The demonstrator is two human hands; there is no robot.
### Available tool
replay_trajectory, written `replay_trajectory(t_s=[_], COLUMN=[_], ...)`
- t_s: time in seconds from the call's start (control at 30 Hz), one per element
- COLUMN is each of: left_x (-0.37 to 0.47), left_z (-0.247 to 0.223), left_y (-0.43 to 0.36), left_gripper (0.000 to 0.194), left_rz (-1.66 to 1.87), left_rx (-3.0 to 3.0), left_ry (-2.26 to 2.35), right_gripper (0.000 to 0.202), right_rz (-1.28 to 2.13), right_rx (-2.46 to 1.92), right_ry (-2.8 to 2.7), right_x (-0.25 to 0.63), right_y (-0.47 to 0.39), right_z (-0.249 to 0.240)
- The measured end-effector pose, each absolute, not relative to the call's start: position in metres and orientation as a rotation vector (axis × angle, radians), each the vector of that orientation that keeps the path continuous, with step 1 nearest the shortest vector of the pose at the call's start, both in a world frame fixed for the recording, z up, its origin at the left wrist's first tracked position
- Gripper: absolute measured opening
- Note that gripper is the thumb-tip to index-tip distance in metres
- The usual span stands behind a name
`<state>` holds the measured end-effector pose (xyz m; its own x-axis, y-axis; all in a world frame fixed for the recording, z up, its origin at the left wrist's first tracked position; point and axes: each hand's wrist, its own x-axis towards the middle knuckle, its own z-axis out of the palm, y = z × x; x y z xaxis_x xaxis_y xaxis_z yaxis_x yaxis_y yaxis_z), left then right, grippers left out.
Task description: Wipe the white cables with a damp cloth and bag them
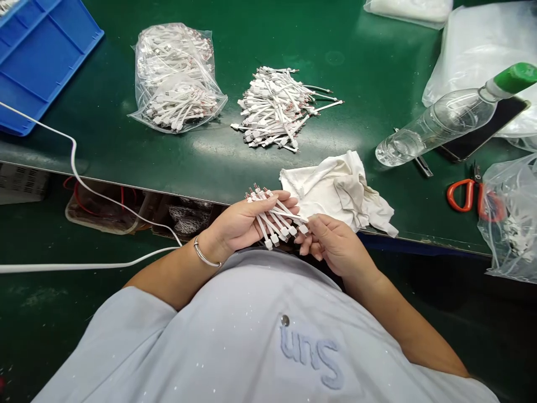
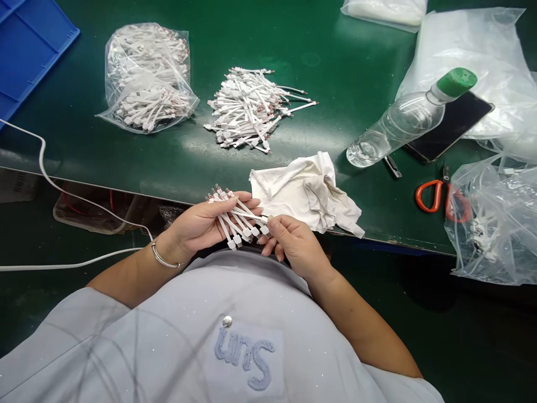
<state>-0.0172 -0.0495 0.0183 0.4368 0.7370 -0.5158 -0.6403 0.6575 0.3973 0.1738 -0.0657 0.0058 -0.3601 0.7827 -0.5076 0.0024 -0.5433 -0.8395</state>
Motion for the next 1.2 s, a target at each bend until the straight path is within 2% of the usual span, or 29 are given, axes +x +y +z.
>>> replay_trajectory(t_s=[0.23,0.47,0.63,0.73,0.83,1.2], left_x=[-0.019,-0.019,-0.017,-0.016,-0.016,-0.016], left_z=[0.019,0.026,0.027,0.025,0.023,0.019], left_y=[-0.043,-0.032,-0.024,-0.021,-0.019,-0.017], left_gripper=[0.023,0.028,0.027,0.029,0.031,0.033], left_rz=[0.877,0.951,0.968,0.965,0.975,0.959], left_rx=[0.145,0.107,0.086,0.089,0.089,0.156], left_ry=[0.675,0.664,0.628,0.636,0.649,0.628], right_gripper=[0.032,0.038,0.041,0.034,0.037,0.035], right_rz=[1.961,1.783,2.003,1.983,1.951,2.263], right_rx=[-1.314,-1.308,-1.282,-1.293,-1.32,-1.253], right_ry=[-1.077,-0.97,-1.097,-1.128,-1.051,-1.079], right_x=[0.171,0.169,0.161,0.158,0.156,0.145], right_y=[-0.056,-0.041,-0.04,-0.04,-0.04,-0.045], right_z=[0.011,0.014,0.016,0.015,0.013,0.011])
